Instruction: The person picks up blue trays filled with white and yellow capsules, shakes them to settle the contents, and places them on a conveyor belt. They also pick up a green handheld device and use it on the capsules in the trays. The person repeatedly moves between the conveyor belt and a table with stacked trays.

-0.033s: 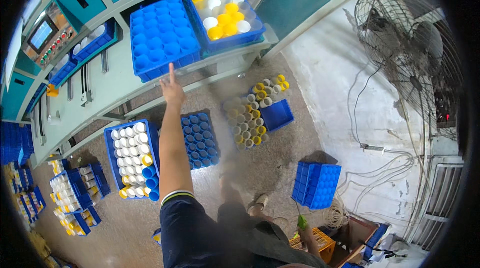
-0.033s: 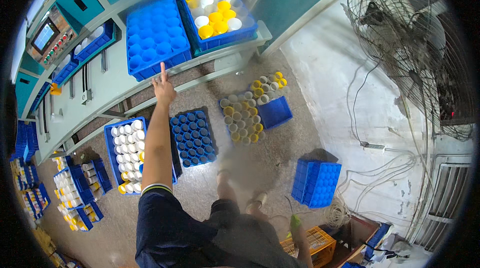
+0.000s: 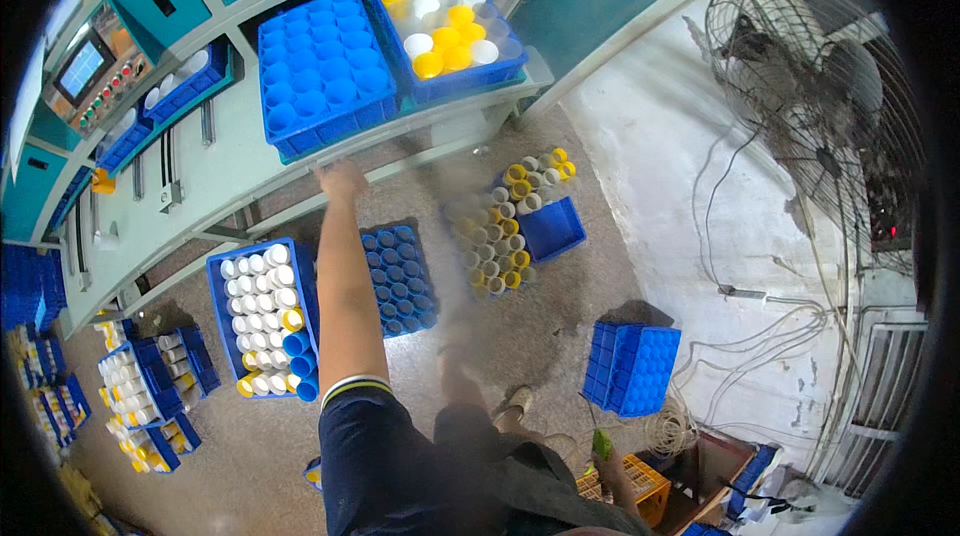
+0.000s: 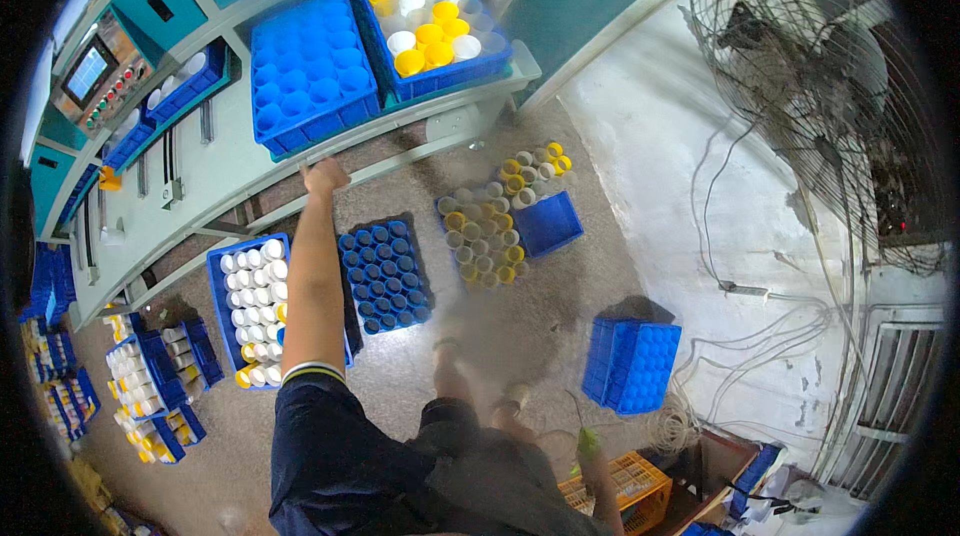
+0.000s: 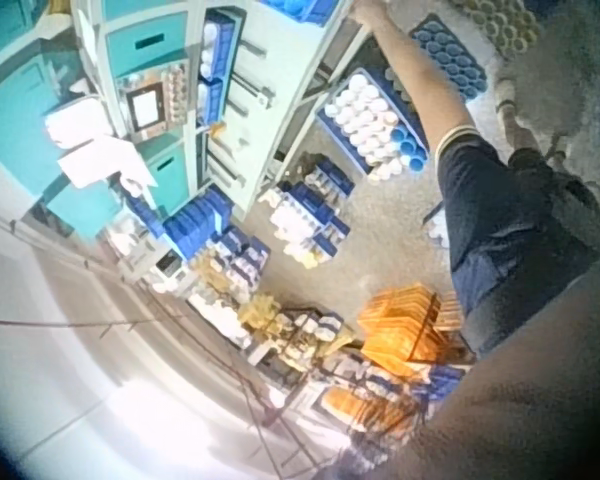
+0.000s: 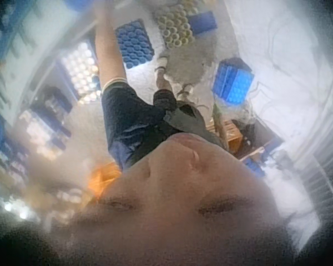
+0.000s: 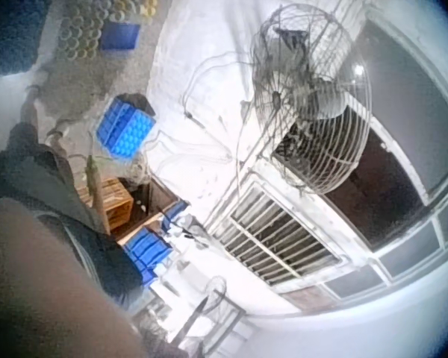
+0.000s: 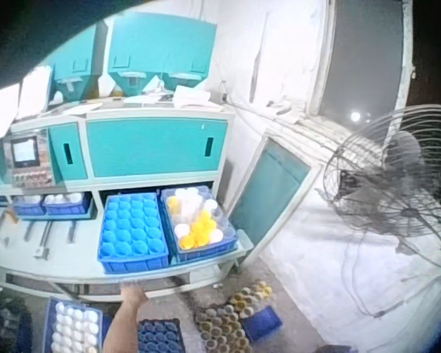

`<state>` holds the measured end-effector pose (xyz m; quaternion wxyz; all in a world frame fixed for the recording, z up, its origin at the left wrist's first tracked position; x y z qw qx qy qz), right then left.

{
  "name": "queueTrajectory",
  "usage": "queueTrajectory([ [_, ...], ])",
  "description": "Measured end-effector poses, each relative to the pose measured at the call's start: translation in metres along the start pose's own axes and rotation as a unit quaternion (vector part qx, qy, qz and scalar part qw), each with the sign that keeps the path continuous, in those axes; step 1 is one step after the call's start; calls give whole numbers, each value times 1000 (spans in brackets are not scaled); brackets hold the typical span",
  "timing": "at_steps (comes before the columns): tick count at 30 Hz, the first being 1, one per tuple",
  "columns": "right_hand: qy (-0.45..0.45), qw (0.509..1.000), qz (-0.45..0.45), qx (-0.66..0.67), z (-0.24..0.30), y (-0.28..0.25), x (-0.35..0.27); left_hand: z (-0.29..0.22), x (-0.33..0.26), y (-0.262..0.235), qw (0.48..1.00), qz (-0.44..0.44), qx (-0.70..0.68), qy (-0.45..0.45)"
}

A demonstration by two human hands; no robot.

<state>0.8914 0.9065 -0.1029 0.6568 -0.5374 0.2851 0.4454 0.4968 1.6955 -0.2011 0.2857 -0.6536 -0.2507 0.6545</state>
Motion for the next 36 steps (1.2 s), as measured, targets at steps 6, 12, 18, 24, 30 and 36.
queueTrajectory([
  [6, -12, 995, 19, 98, -40, 43, -10, -31, -61, -15, 935, -336, -29, 112],
  [12, -37, 999, -20, -31, -79, 89, -11, -25, -203, 347, 872, 56, -258, 413],
  [18, -132, 984, 102, -58, -89, 188, 5, 290, -406, 745, 961, 248, -110, 62],
  [24, -135, 974, 149, -108, 4, 282, -14, 464, -581, 801, 797, 161, -525, -251],
  [30, -316, 910, 211, -169, 239, 372, -89, 458, -539, 759, 735, 33, -658, -161],
  [36, -509, 832, 147, -164, 547, 511, -205, 586, -438, 744, 957, 35, -280, -62],
])
Point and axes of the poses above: each hand's wrist, its own x-axis towards the middle knuckle, its own y-axis out of the palm, z = x × y, the point moved 10 cm from there along x, towards the middle knuckle, and after that the axes turned 5 degrees about z, right-handed, at the moved point
